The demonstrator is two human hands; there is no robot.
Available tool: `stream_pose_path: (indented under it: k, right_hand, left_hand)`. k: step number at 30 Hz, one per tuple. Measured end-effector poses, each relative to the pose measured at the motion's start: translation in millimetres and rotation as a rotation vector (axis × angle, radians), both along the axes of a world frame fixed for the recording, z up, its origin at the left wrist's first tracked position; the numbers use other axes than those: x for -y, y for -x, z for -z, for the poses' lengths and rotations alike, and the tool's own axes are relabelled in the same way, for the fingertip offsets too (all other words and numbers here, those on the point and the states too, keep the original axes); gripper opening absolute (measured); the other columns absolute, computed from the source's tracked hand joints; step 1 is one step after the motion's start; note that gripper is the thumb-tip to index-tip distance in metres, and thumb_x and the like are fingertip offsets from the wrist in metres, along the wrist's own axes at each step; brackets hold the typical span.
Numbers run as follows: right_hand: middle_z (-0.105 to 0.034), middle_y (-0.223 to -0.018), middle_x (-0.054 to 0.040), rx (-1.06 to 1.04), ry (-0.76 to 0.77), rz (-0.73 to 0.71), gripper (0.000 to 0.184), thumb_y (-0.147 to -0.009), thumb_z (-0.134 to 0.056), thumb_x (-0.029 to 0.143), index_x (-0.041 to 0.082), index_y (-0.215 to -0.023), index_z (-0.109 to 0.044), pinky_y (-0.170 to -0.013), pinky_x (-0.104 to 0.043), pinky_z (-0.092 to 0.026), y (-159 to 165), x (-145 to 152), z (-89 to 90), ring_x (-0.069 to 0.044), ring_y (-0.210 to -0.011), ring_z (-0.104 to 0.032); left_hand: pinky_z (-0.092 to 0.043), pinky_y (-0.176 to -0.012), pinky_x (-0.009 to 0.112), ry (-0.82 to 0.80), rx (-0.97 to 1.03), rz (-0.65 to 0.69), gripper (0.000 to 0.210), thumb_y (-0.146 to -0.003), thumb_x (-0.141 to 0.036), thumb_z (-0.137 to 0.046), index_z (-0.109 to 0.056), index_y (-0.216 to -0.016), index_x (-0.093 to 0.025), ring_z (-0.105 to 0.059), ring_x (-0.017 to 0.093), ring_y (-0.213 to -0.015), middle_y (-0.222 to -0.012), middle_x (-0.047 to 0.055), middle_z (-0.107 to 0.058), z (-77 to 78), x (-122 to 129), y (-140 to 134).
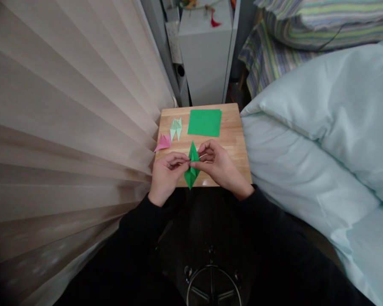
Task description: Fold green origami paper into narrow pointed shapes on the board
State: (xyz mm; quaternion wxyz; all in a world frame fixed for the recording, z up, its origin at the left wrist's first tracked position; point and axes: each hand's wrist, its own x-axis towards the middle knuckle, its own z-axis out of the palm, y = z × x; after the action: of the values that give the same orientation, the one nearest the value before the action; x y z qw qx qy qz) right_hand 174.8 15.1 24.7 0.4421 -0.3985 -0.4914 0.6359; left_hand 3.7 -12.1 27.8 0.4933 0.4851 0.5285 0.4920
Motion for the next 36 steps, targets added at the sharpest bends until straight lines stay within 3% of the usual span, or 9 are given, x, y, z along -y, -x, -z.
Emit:
stream_pose_path:
  k: [5,10,16,22,28,36]
  right_hand:
    - [-0.061,-0.079,0.0056,0.029,-0.019,0.01,0.05,-0.064,-0.094,0.031,0.024,-0.089,-0.05,-0.065,-0.029,-0.053,0,0,1.1,-0.011,-0.068,-0.061]
    - [-0.062,-0.08,0.005,0.024,-0.019,0.039,0.053,-0.062,-0.095,0.032,0.024,-0.089,-0.05,-0.067,-0.03,-0.054,-3,-4,3.0,-0.012,-0.069,-0.061]
    - [-0.066,-0.08,0.0049,-0.024,-0.012,0.011,0.055,-0.062,-0.095,0.029,0.024,-0.093,-0.05,-0.07,-0.03,-0.054,-7,-6,4.1,-0.012,-0.071,-0.064]
    - [-0.068,-0.079,0.0057,0.121,-0.088,-0.169,0.055,-0.071,-0.09,0.024,0.027,-0.111,-0.053,-0.062,-0.026,-0.051,-21,-6,-7.6,-0.014,-0.072,-0.067]
    - [-0.073,-0.073,-0.0002,0.193,0.004,-0.307,0.026,-0.076,-0.086,0.035,0.02,-0.089,-0.069,-0.064,-0.031,-0.059,-24,-4,-9.0,-0.016,-0.067,-0.071]
    - [-0.078,-0.072,-0.0018,0.162,0.109,-0.208,0.032,-0.062,-0.096,0.036,0.02,-0.074,-0.071,-0.07,-0.033,-0.063,-21,-5,-11.7,-0.018,-0.071,-0.076]
  left_hand:
    - [-0.055,-0.074,0.027,-0.067,-0.063,0.031,0.006,-0.081,-0.018,-0.074,-0.074,-0.087,-0.017,-0.072,0.015,-0.076,-0.084,0.004,-0.078,-1.5,3,-1]
    - [-0.058,-0.085,0.031,-0.069,-0.017,0.08,0.015,-0.082,-0.022,-0.076,-0.074,-0.095,-0.017,-0.073,0.017,-0.088,-0.095,0.006,-0.078,-5.6,6,-1]
    - [-0.058,-0.081,0.03,0.016,0.068,0.12,0.027,-0.074,-0.022,-0.083,-0.07,-0.097,-0.016,-0.072,0.015,-0.082,-0.091,0.004,-0.076,-0.9,3,-1]
    - [-0.052,-0.067,0.025,0.076,-0.052,0.295,0.021,-0.075,-0.016,-0.077,-0.07,-0.094,-0.016,-0.068,0.012,-0.072,-0.083,0.003,-0.075,-9.8,-2,17]
    - [-0.053,-0.071,0.027,0.033,-0.187,0.393,0.019,-0.077,-0.013,-0.074,-0.071,-0.095,-0.016,-0.07,0.015,-0.076,-0.083,0.004,-0.076,-18.3,-2,27]
    - [-0.052,-0.067,0.027,0.032,-0.169,0.426,0.012,-0.081,-0.026,-0.079,-0.077,-0.089,-0.018,-0.069,0.015,-0.074,-0.082,0.004,-0.077,-17.7,-3,29]
